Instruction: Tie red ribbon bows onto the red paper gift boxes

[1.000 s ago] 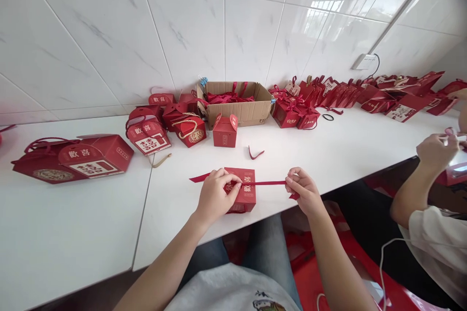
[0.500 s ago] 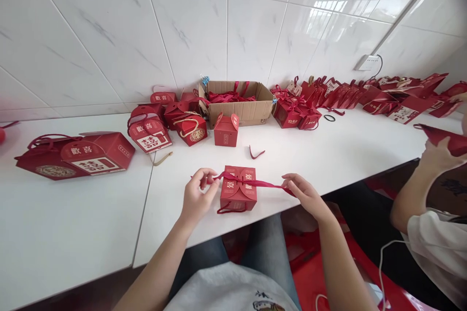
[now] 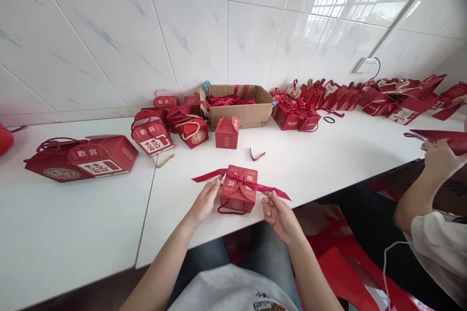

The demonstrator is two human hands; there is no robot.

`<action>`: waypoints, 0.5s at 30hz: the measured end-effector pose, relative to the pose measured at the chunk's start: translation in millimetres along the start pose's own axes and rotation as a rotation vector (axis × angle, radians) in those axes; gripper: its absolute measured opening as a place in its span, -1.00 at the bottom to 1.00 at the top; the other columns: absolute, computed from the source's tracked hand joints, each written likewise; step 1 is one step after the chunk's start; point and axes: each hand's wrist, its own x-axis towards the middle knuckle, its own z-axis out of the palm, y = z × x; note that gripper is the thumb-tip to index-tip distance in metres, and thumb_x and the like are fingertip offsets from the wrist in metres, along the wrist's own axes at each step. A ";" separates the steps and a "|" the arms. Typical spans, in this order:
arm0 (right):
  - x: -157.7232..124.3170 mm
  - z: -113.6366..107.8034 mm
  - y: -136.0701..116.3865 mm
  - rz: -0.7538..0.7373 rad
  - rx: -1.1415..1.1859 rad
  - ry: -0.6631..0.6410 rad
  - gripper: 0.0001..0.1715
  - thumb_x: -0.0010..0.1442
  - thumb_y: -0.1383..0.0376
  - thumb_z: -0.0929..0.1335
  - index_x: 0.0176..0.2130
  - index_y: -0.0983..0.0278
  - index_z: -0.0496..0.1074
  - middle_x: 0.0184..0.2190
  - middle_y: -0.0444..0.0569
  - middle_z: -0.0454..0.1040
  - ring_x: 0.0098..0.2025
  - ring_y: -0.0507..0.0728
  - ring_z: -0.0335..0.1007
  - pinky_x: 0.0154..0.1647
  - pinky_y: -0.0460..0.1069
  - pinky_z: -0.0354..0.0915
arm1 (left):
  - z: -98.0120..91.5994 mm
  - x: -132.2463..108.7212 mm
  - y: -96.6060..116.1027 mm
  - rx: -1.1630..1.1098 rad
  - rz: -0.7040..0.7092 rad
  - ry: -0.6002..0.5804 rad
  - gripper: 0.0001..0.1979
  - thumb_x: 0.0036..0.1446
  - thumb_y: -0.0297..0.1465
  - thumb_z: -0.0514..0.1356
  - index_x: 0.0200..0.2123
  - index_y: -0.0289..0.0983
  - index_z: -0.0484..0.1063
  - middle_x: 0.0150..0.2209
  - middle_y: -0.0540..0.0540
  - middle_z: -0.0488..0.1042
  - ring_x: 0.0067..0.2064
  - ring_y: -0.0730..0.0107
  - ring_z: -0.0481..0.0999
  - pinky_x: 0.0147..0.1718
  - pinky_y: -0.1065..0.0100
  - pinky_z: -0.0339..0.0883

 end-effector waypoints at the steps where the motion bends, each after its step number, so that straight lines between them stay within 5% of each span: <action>1: 5.0 0.8 0.2 -0.011 0.062 0.038 -0.61 0.01 0.03 0.44 -0.25 0.23 0.45 -0.39 -0.09 0.43 -0.58 -0.07 0.16 -0.69 -0.15 0.00 | 1.5 3.1 1.5 -0.063 -0.028 0.008 -0.49 0.17 -0.03 0.06 0.07 -0.19 0.36 0.15 -0.16 0.35 0.16 0.15 0.33 0.04 0.24 0.24; 8: 25.1 1.8 -32.0 -0.264 0.123 0.183 -0.67 -0.05 0.12 0.49 -0.27 0.20 0.47 -0.33 -0.08 0.46 -0.52 -0.04 0.26 -0.65 -0.13 0.15 | -1.6 28.5 22.8 -0.626 -0.067 0.092 -0.72 0.13 -0.19 0.16 -0.13 -0.18 0.39 -0.05 -0.11 0.49 -0.10 0.35 0.52 -0.23 0.38 0.38; 11: 26.5 6.3 -52.8 -0.408 0.053 0.195 -0.75 -0.04 0.15 0.48 -0.37 0.21 0.43 -0.34 -0.09 0.45 -0.50 -0.03 0.26 -0.61 -0.11 0.17 | -7.3 36.2 38.5 -0.641 -0.038 0.084 -0.78 0.10 -0.22 0.17 -0.23 -0.20 0.42 -0.12 -0.11 0.53 -0.19 0.36 0.54 -0.24 0.35 0.39; 15: 22.4 20.6 -83.2 -0.588 -0.114 0.142 -0.76 0.02 0.12 0.45 -0.40 0.23 0.43 -0.35 -0.07 0.45 -0.52 -0.03 0.23 -0.57 -0.08 0.16 | -9.6 36.4 65.9 -0.489 0.175 0.112 -0.73 0.00 -0.20 0.27 -0.27 -0.25 0.46 -0.18 -0.13 0.56 -0.18 0.32 0.53 -0.25 0.35 0.34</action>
